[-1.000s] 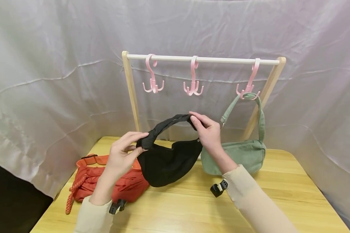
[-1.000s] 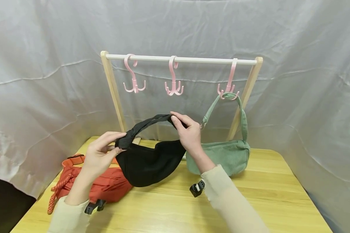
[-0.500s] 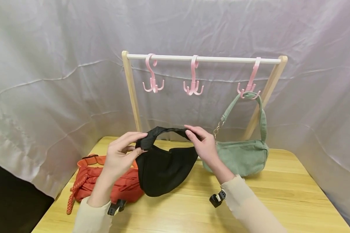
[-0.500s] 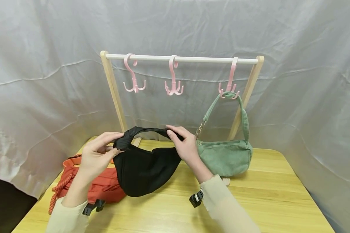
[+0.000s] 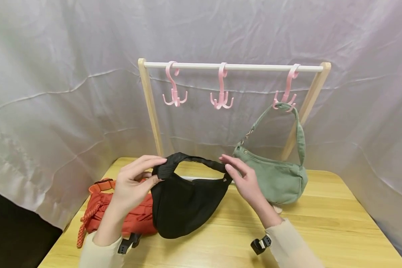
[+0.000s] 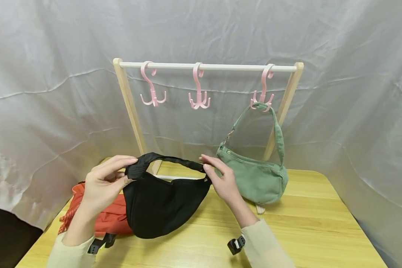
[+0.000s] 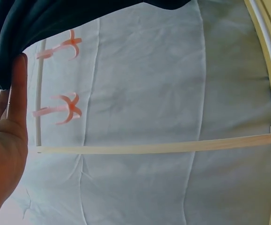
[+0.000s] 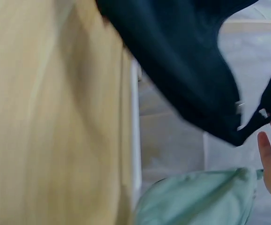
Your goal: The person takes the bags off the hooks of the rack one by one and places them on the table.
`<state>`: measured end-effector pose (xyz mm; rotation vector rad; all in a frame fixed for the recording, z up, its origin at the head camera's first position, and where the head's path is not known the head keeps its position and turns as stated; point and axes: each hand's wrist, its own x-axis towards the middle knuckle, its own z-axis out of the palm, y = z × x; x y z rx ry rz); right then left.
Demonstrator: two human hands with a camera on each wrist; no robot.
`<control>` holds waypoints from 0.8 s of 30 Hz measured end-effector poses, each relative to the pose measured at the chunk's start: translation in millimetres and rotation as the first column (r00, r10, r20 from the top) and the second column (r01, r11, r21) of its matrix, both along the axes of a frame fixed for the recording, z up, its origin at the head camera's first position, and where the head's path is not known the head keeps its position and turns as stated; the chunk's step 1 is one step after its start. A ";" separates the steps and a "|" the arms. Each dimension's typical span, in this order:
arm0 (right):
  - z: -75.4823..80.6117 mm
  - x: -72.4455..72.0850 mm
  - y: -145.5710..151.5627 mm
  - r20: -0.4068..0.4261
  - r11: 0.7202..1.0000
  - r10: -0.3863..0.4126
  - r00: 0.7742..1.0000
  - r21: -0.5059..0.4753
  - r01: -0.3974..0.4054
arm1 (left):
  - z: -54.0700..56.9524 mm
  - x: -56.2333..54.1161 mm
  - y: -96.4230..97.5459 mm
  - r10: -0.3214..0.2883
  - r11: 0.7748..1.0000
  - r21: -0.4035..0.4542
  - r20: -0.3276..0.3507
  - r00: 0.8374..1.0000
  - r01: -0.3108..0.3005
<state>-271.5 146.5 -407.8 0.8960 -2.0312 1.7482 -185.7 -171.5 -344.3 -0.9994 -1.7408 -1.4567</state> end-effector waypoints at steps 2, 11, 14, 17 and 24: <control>-7.5 2.3 6.4 0.004 1.000 0.011 1.000 0.011 -0.011 | 0.1 0.5 0.3 -0.013 1.000 0.012 -0.011 1.000 0.013; -30.2 9.7 23.1 0.065 0.992 0.074 0.995 0.097 -0.080 | -1.1 -0.5 2.3 -0.024 0.998 0.055 -0.041 0.999 0.026; -34.7 9.0 23.2 0.070 0.992 0.079 0.994 0.091 -0.085 | -2.6 -1.4 2.7 -0.036 0.996 0.084 -0.037 0.999 0.039; -38.8 7.9 23.4 0.078 0.995 0.075 0.994 0.067 -0.080 | -4.4 -2.6 3.0 -0.058 0.992 0.108 -0.029 0.998 0.061; -44.0 8.5 30.1 0.064 0.999 0.006 0.998 0.043 -0.008 | -7.9 -6.1 2.3 -0.080 0.988 0.136 0.003 0.997 0.079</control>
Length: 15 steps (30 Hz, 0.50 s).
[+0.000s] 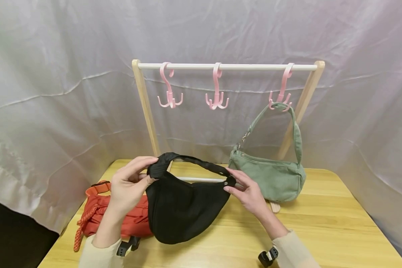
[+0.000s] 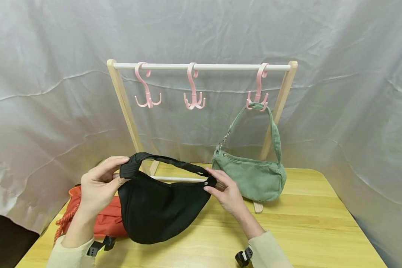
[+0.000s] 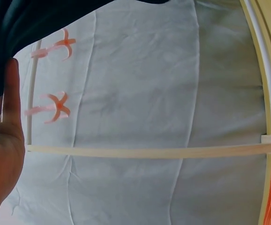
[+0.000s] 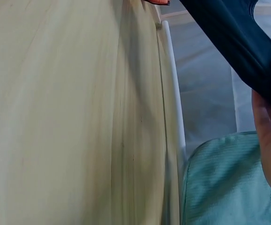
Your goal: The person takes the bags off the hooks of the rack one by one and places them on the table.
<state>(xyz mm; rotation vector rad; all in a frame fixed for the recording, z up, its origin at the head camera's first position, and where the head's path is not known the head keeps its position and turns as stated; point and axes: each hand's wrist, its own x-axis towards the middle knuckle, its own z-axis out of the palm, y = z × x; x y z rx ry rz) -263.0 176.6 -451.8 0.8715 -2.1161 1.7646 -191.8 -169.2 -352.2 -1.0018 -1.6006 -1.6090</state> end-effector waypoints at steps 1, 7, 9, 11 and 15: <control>0.2 1.0 1.4 0.002 1.000 -0.022 1.000 -0.002 0.022 | -0.6 -0.2 -0.7 -0.002 1.000 0.003 0.008 1.000 0.002; 3.2 8.8 12.0 0.050 0.990 -0.138 0.989 -0.001 0.138 | -5.7 -1.8 -6.0 0.006 1.000 0.007 0.047 0.999 -0.006; 3.8 11.0 16.1 0.054 0.989 -0.151 0.987 -0.001 0.151 | -7.5 -3.3 -7.6 0.014 1.000 -0.002 0.062 0.998 -0.014; 3.9 12.9 21.0 0.050 0.987 -0.161 0.986 0.009 0.160 | -9.4 -5.5 -9.8 0.016 1.000 -0.021 0.077 0.997 -0.015; 4.4 15.6 31.7 0.019 0.986 -0.165 0.986 0.018 0.165 | -13.9 -9.4 -14.7 0.046 0.994 -0.100 0.143 0.989 -0.031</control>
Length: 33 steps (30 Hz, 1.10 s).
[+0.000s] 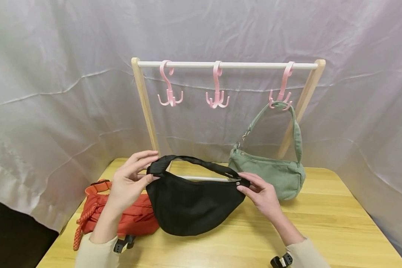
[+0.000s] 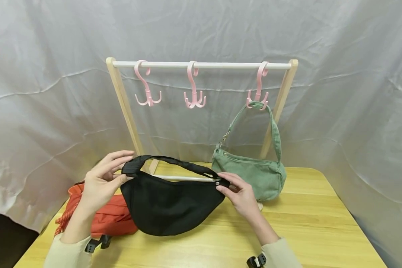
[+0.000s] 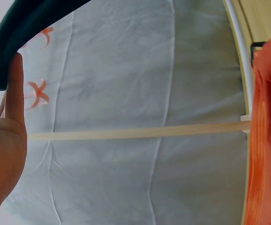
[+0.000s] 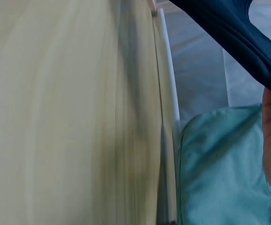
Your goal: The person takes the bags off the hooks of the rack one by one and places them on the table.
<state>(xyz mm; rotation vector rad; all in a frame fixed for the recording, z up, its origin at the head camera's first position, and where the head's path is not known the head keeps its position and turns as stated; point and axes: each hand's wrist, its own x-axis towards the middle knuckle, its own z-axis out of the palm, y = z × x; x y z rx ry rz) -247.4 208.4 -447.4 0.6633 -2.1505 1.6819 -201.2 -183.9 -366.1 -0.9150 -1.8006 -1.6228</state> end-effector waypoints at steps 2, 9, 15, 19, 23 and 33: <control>0.7 0.8 5.1 -0.022 1.000 0.012 1.000 0.006 -0.011 | -2.8 -1.7 -1.6 0.018 0.999 -0.044 0.039 0.999 -0.017; 2.5 7.6 19.9 -0.062 0.999 0.026 0.998 0.037 -0.024 | -11.3 -6.0 -0.8 0.036 0.995 -0.095 0.089 0.995 -0.027; 2.5 10.8 31.3 -0.033 0.998 0.018 0.999 0.061 -0.016 | -16.4 -8.5 0.7 0.042 0.995 -0.098 0.080 0.996 -0.034; 3.3 13.6 37.3 -0.018 0.998 0.019 1.000 0.067 -0.018 | -19.5 -9.7 1.0 0.052 0.992 -0.121 0.105 0.993 -0.039; 4.2 17.2 43.0 -0.012 0.997 0.027 1.000 0.073 -0.026 | -22.1 -11.4 1.5 0.048 0.987 -0.157 0.132 0.990 -0.027; 10.5 24.5 55.5 0.032 0.987 0.024 0.999 0.161 -0.028 | -32.9 -14.6 5.4 0.104 0.973 -0.224 0.183 0.978 -0.061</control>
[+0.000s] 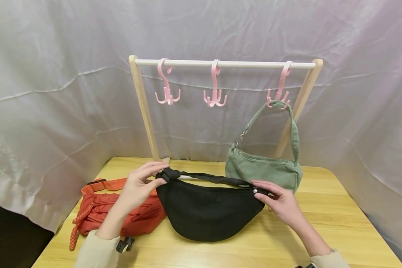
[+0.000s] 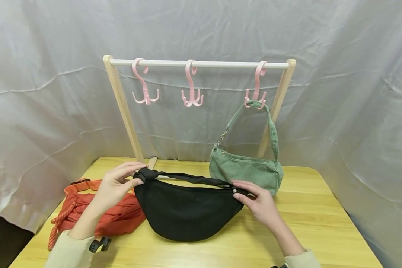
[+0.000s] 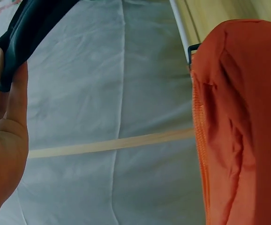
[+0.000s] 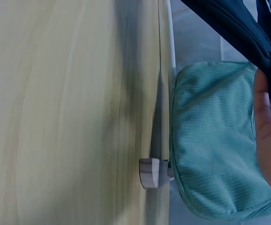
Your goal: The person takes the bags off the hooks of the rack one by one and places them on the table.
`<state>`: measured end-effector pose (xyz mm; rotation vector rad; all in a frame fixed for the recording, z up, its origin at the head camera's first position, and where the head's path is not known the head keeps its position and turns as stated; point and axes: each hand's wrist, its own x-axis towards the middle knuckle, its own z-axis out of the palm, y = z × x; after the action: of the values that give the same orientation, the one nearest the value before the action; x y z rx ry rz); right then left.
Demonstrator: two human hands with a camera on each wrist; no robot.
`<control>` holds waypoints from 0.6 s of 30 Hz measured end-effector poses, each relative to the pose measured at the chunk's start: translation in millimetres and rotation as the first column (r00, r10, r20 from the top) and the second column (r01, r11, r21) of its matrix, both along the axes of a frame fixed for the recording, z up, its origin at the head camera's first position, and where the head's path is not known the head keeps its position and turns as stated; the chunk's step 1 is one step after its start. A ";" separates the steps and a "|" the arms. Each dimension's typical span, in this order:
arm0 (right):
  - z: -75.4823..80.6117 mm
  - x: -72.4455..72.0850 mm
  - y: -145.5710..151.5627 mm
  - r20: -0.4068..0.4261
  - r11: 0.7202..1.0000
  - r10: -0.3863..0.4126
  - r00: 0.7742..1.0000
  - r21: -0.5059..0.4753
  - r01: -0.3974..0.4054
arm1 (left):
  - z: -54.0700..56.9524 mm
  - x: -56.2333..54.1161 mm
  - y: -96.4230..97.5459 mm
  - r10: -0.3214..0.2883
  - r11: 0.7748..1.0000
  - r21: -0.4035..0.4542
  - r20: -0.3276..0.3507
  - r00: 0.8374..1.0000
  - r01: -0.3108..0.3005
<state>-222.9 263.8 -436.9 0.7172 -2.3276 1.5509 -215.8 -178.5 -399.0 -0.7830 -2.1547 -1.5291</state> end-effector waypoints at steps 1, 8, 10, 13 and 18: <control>0.3 0.4 1.2 0.004 1.000 -0.005 1.000 0.010 0.005 | -1.3 -0.6 0.9 0.003 1.000 -0.008 0.004 1.000 -0.003; -0.4 1.8 9.7 0.032 0.996 -0.049 0.998 0.083 0.046 | -14.6 -9.2 6.3 0.011 0.997 -0.069 -0.038 0.999 -0.014; -2.0 0.9 12.0 0.036 0.994 -0.052 0.998 0.098 0.048 | -18.8 -11.5 8.0 0.014 0.996 -0.089 -0.041 0.999 -0.018; -5.2 -2.1 14.7 0.027 0.992 -0.054 0.998 0.118 0.050 | -25.7 -14.6 10.7 0.016 0.992 -0.121 -0.013 1.000 -0.018; -12.6 -8.1 19.7 0.005 0.987 -0.061 0.998 0.152 0.059 | -36.7 -18.8 16.3 0.020 0.979 -0.204 0.046 0.999 -0.010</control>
<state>-231.0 283.5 -449.5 0.6678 -2.4713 1.3660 -234.6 -162.2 -435.7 -0.8005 -2.3745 -1.3469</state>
